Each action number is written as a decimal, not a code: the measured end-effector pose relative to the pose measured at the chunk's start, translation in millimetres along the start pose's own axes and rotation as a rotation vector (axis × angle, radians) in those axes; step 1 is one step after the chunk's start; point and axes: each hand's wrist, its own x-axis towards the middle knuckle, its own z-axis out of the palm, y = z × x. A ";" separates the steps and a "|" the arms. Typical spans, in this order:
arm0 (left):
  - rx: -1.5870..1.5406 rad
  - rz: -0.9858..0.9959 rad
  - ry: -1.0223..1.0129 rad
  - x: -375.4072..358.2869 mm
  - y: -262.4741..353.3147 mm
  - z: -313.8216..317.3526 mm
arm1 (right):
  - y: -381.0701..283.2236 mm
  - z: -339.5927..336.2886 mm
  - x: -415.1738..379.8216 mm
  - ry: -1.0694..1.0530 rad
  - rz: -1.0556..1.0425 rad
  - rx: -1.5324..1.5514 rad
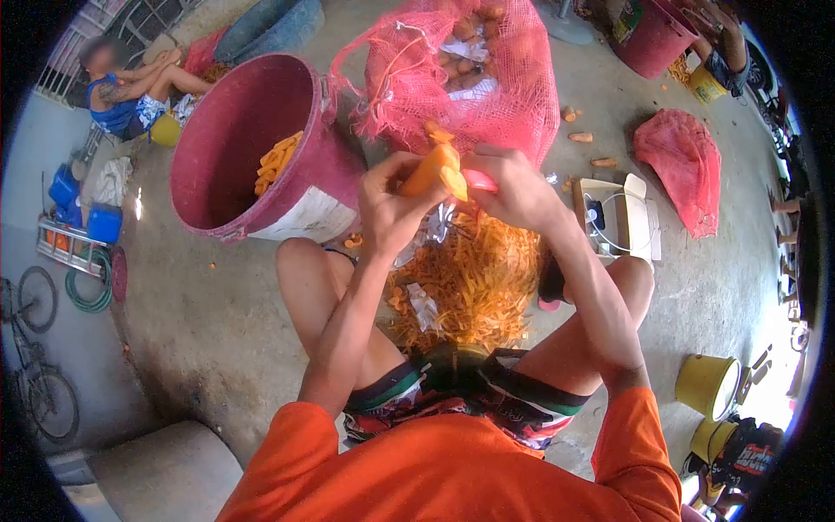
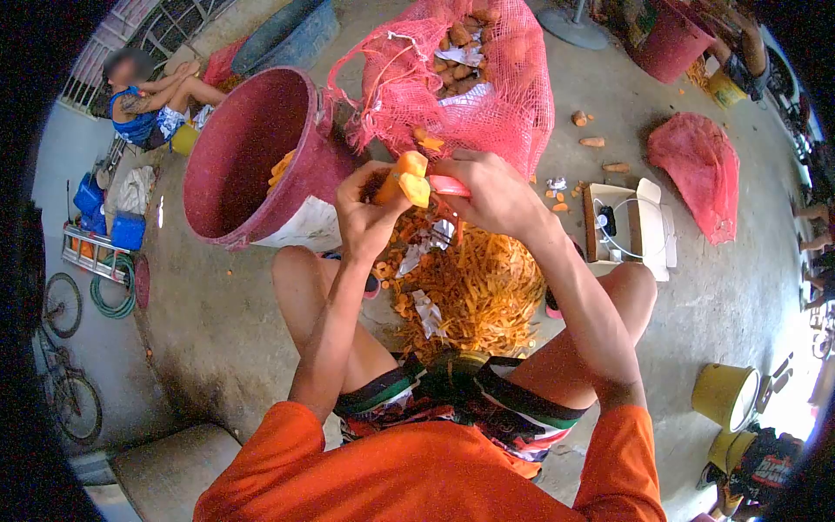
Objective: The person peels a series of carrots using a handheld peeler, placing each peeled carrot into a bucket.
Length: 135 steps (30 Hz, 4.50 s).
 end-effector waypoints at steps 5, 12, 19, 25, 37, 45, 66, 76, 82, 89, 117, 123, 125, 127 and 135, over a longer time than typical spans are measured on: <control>-0.102 -0.034 -0.299 -5.4 1.0 -10.9 | 61.2 -0.6 -5.7 -0.153 0.543 -0.186; -0.402 -0.181 -0.347 7.8 -8.8 -84.2 | 49.2 -36.1 -19.5 -0.174 0.519 -0.108; -1.732 -0.511 0.701 42.7 -28.8 -163.5 | 37.0 -44.1 -14.7 -0.220 0.530 -0.104; -1.212 -0.460 0.111 91.3 -14.4 -65.0 | 37.7 -61.9 -21.5 -0.009 0.411 -0.028; 1.313 0.464 -0.666 334.7 -136.0 82.2 | 58.7 -70.7 -34.7 -0.131 0.648 -0.269; 1.325 0.449 -0.721 338.3 -110.9 85.1 | 69.8 -82.3 -35.1 -0.125 0.597 -0.280; -0.132 -0.156 -0.121 34.2 -1.5 35.2 | 22.0 -35.7 -12.0 0.010 0.155 0.034; -0.254 -0.117 -0.307 31.9 -10.3 4.1 | 66.9 -32.2 -7.0 -0.002 0.373 -0.143; -0.691 -0.420 -0.138 39.0 -2.4 11.7 | 29.9 -57.6 -3.4 0.201 0.335 0.215; -0.837 -0.657 0.005 33.1 -14.3 29.5 | 6.2 -28.0 5.1 0.112 0.104 0.499; -0.789 -0.786 -0.190 26.9 -6.6 23.8 | 40.4 -44.5 -0.3 0.326 0.255 0.494; -0.903 -0.791 -0.268 18.6 -18.0 17.5 | 40.1 -35.3 2.2 0.314 0.195 0.525; -0.764 -0.816 -0.161 21.4 -11.6 20.3 | 52.4 -44.0 0.0 0.344 0.219 0.327; -0.768 -0.785 -0.227 25.9 -9.5 21.4 | 27.2 -34.1 0.8 0.240 0.144 0.407; -0.777 -0.798 -0.204 25.0 -16.4 15.1 | 69.2 -43.7 -2.2 0.293 0.166 0.455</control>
